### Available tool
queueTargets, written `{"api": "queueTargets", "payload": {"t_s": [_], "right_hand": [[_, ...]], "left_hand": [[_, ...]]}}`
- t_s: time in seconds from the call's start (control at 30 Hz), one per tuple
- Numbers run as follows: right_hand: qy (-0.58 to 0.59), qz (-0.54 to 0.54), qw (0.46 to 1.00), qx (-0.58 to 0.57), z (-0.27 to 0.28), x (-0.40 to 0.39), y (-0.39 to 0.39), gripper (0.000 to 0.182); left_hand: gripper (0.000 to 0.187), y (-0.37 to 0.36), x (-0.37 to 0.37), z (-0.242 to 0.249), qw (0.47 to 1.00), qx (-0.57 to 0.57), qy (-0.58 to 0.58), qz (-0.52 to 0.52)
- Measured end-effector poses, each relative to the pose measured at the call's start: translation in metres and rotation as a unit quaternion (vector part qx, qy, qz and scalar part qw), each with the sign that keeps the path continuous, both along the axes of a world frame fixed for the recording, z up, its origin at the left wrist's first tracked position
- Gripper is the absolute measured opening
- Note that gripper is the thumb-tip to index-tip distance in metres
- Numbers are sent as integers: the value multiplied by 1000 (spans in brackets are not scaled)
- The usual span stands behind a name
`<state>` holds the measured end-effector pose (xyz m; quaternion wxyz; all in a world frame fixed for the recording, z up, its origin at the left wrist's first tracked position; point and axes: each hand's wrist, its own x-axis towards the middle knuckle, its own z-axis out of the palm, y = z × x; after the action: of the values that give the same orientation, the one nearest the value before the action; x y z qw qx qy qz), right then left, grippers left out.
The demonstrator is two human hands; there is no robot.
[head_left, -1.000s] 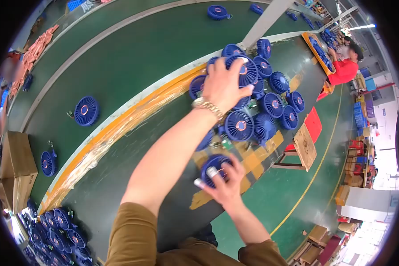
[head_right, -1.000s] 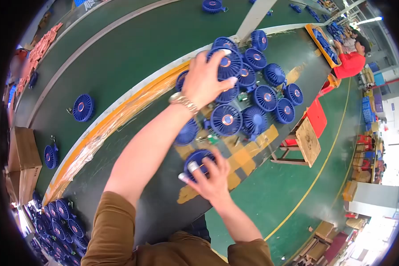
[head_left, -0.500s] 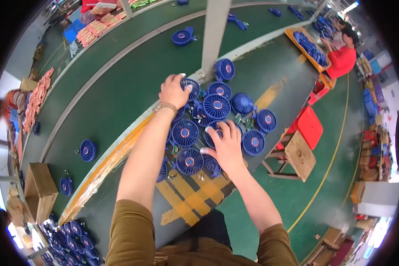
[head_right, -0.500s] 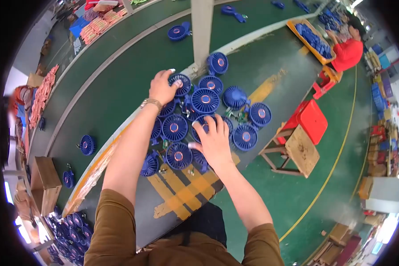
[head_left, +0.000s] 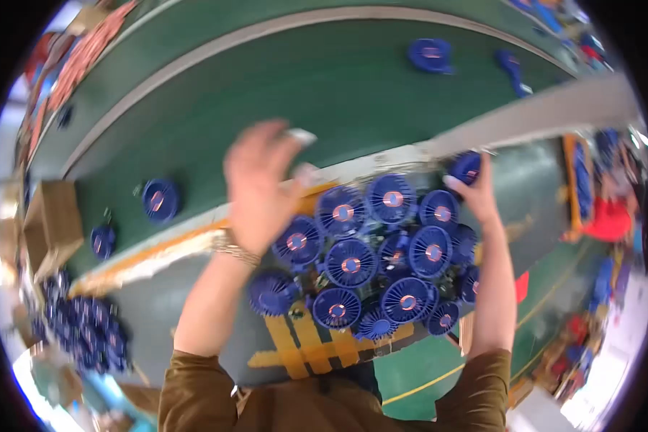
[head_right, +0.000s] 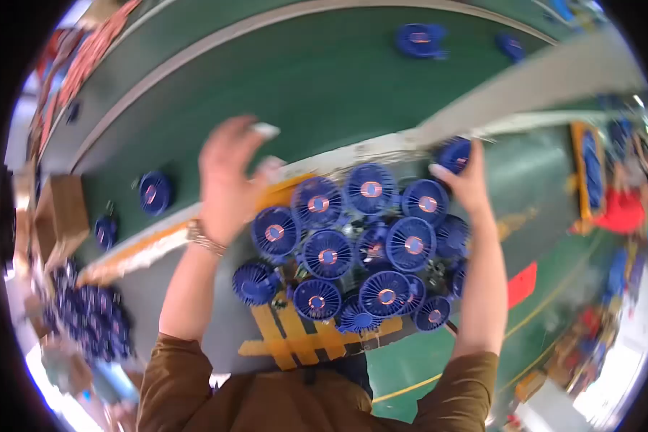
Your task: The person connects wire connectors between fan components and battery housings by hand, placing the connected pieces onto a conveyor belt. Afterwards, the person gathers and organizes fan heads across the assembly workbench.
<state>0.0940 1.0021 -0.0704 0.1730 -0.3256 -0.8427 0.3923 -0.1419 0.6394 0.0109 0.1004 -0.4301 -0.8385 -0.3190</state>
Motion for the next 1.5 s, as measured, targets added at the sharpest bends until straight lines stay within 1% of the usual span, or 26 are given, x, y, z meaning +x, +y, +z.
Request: {"api": "queueTargets", "payload": {"t_s": [0.03,0.07,0.1,0.13,0.17,0.2,0.3,0.37,0.43,0.47,0.53,0.63,0.73,0.83,0.87,0.93,1.03,1.1,1.13,1.17,1.2,1.23,1.27,1.37,1.4,1.5], "right_hand": [[-35,51,998,-25,21,-11,0,97],[-24,36,998,53,3,0,11,93],[-11,50,995,86,-9,16,29,93],[-36,8,996,84,12,25,23,96],[0,-35,998,55,15,45,29,97],[-111,-87,975,172,35,67,24,95],[-235,-23,959,154,60,129,19,93],[-276,51,952,126,29,170,28,87],[-234,25,970,-53,41,153,-4,76],[-209,52,976,-24,39,150,-7,72],[-187,98,975,64,37,148,-12,63],[-55,-52,994,-82,31,180,-29,58],[-32,-120,990,-68,35,221,-75,54],[-72,-140,982,-103,6,239,-113,54],[-70,-139,988,-26,-4,229,-121,57],[-73,-164,984,-11,-12,204,-121,59],[-55,-146,988,-16,-10,180,-126,62],[-65,-109,992,2,-7,181,-120,62],[-1,-147,989,-27,-10,191,-122,60],[-31,-192,981,-17,12,195,-136,60],[-28,-235,970,-49,16,211,-146,60],[63,-280,943,-169,22,218,-169,61],[61,-264,940,-206,29,225,-193,63],[17,-326,929,-176,17,206,-242,63],[27,-325,941,-94,-11,203,-225,64],[57,-319,945,-54,-32,176,-196,63]], "left_hand": [[46,-37,-19,-4,991,-45,32,121],[54,-71,-28,-12,948,-142,58,279],[67,-104,-43,-32,892,-220,28,394],[75,-129,-57,-47,854,-282,-40,437],[77,-150,-68,-72,858,-271,-77,429],[78,-161,-71,-91,866,-261,-119,410],[77,-145,-70,-87,843,-285,-116,441],[72,-120,-51,-57,894,-87,-220,381],[67,-69,9,-17,965,-68,-82,241],[67,-43,43,2,983,-69,-31,166],[64,19,109,45,982,-95,-138,85],[66,58,155,23,981,-139,-131,17],[58,64,172,7,978,-135,-151,-41],[48,43,154,0,982,24,-184,41],[40,30,148,3,976,42,-183,113],[47,-9,145,-16,932,-93,-93,337],[50,-71,148,-45,814,-150,-170,535],[45,-112,155,-73,847,-62,-248,466],[42,-115,165,-93,863,-58,-253,434],[40,-104,175,-106,876,-53,-253,408],[42,-82,189,-82,885,-75,-214,406],[48,-70,198,-66,888,-59,-209,405],[52,-68,197,-76,919,7,-144,367],[59,-88,206,-78,894,131,-253,346],[59,-114,216,-68,898,128,-263,328],[56,-220,234,-56,909,97,-261,310]]}}
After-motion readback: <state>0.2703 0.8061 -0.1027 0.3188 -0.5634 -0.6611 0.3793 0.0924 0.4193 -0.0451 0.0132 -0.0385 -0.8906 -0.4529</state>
